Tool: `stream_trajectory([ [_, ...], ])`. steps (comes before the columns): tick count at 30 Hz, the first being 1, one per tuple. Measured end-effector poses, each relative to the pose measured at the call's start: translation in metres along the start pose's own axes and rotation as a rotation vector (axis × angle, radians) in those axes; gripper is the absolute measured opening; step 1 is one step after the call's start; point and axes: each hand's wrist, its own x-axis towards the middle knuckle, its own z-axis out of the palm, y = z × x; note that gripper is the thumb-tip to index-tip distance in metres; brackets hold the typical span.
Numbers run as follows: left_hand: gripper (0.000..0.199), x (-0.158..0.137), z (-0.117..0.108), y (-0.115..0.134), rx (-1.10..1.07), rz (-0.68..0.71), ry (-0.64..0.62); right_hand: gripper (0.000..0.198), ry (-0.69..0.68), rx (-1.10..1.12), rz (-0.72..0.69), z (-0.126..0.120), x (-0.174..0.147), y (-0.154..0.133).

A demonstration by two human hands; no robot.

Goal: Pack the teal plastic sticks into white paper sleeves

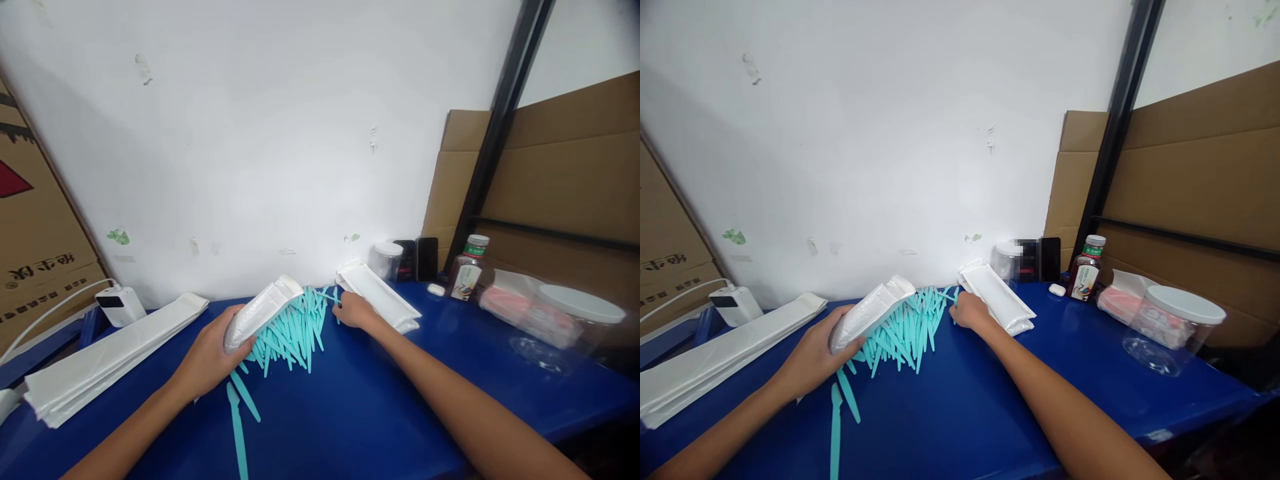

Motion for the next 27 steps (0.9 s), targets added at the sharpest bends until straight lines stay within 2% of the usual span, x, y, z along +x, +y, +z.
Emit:
stream_trajectory([
  [4, 0.055, -0.002, 0.0, 0.0, -0.036, 0.015, -0.072, 0.021, -0.086, -0.016, -0.061, -0.02, -0.014, 0.014],
  [7, 0.053, -0.004, 0.0, 0.003, -0.037, 0.046, -0.138, 0.02, -0.067, 0.037, -0.202, -0.037, -0.033, 0.025],
  [11, 0.051, -0.005, 0.0, 0.007, -0.016, 0.066, -0.168, 0.027, -0.175, 0.414, -0.417, -0.059, -0.056, 0.028],
  [14, 0.052, -0.004, 0.0, 0.007, -0.009, 0.063, -0.155, 0.034, -0.183, 0.47, -0.61, -0.069, -0.066, 0.022],
  [17, 0.055, -0.004, -0.002, 0.007, 0.004, 0.073, -0.144, 0.044, -0.197, 0.422, -0.708, -0.069, -0.069, 0.02],
  [23, 0.056, -0.004, -0.001, 0.012, 0.051, 0.135, -0.207, 0.049, -0.263, 0.358, -0.718, -0.052, -0.068, 0.018],
  [27, 0.056, -0.007, 0.003, 0.016, 0.071, 0.194, -0.228, 0.047, -0.143, 0.285, -0.755, -0.045, -0.076, 0.004],
])
